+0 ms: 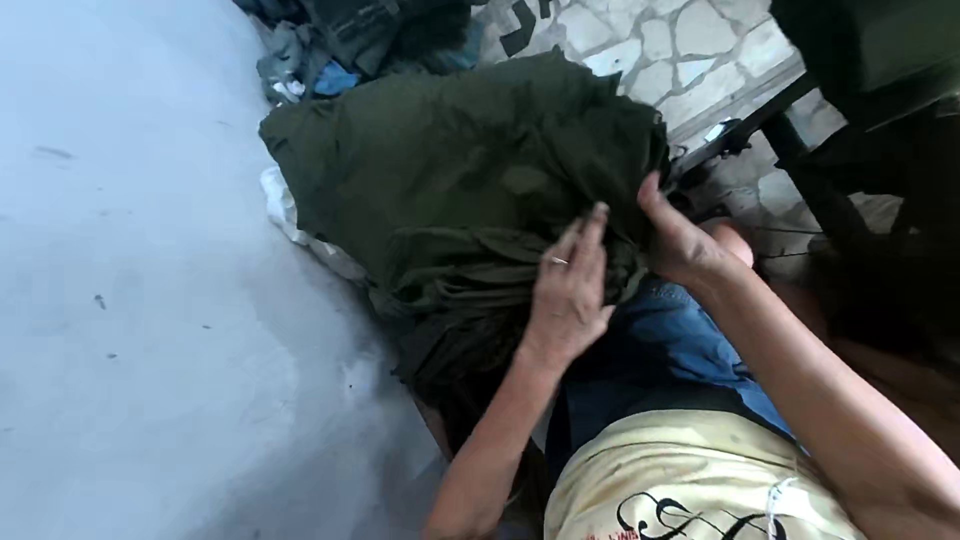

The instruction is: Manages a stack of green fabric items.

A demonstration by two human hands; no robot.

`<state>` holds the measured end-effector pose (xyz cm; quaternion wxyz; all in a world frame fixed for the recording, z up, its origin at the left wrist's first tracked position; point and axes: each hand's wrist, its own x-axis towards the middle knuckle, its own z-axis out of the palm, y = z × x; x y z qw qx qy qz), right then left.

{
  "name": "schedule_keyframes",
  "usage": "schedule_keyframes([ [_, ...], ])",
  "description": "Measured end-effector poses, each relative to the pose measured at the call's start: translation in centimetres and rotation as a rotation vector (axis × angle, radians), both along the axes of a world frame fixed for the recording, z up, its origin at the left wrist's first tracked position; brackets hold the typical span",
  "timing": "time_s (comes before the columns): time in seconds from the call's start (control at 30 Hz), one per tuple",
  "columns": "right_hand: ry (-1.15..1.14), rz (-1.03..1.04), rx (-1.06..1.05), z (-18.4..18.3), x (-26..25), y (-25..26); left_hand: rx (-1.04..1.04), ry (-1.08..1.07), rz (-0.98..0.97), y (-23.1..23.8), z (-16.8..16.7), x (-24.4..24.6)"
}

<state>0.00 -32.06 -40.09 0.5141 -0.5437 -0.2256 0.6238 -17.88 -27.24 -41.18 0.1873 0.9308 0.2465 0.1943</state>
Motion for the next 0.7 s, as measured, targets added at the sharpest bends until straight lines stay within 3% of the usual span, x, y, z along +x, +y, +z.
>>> schedule_keyframes([
  [0.1,-0.120,0.026,-0.177,-0.2,-0.4,0.2,0.108,0.023,0.028,-2.1,-2.0,0.8],
  [0.2,-0.032,-0.313,-0.373,-0.5,-2.0,2.2,0.134,0.034,0.113,-3.0,-1.9,1.2],
  [0.33,-0.030,-0.479,-0.353,1.2,-2.8,3.4,0.163,-0.245,0.121,-6.5,-1.6,-0.5],
  [0.4,-0.045,-0.465,-0.288,4.2,-3.4,4.5,0.019,-0.302,0.026,-7.3,-2.7,-1.3],
  [0.43,-0.048,-0.450,-0.256,5.9,-3.6,5.2,-0.180,-0.227,0.050,-6.9,-3.0,-1.4],
  [0.47,-0.048,-0.438,-0.240,7.3,-3.9,5.7,-0.466,-0.069,0.183,-5.9,-2.5,-1.3],
  [0.53,-0.061,-0.431,-0.236,9.0,-3.9,6.4,-1.024,0.196,0.628,-2.5,-1.0,-1.8],
  [0.57,-0.077,-0.431,-0.238,9.1,-3.6,6.3,-1.146,0.251,0.823,-1.4,-0.9,-3.1],
  [0.63,-0.090,-0.432,-0.238,8.1,-2.6,5.2,-1.048,0.295,1.089,-1.3,-1.0,-5.9],
  [0.67,-0.091,-0.436,-0.245,7.3,-2.2,4.5,-0.960,0.233,1.191,-1.5,-1.0,-6.9],
  [0.7,-0.094,-0.442,-0.248,6.5,-2.0,4.0,-0.973,0.034,1.272,-1.9,-0.6,-8.0],
])
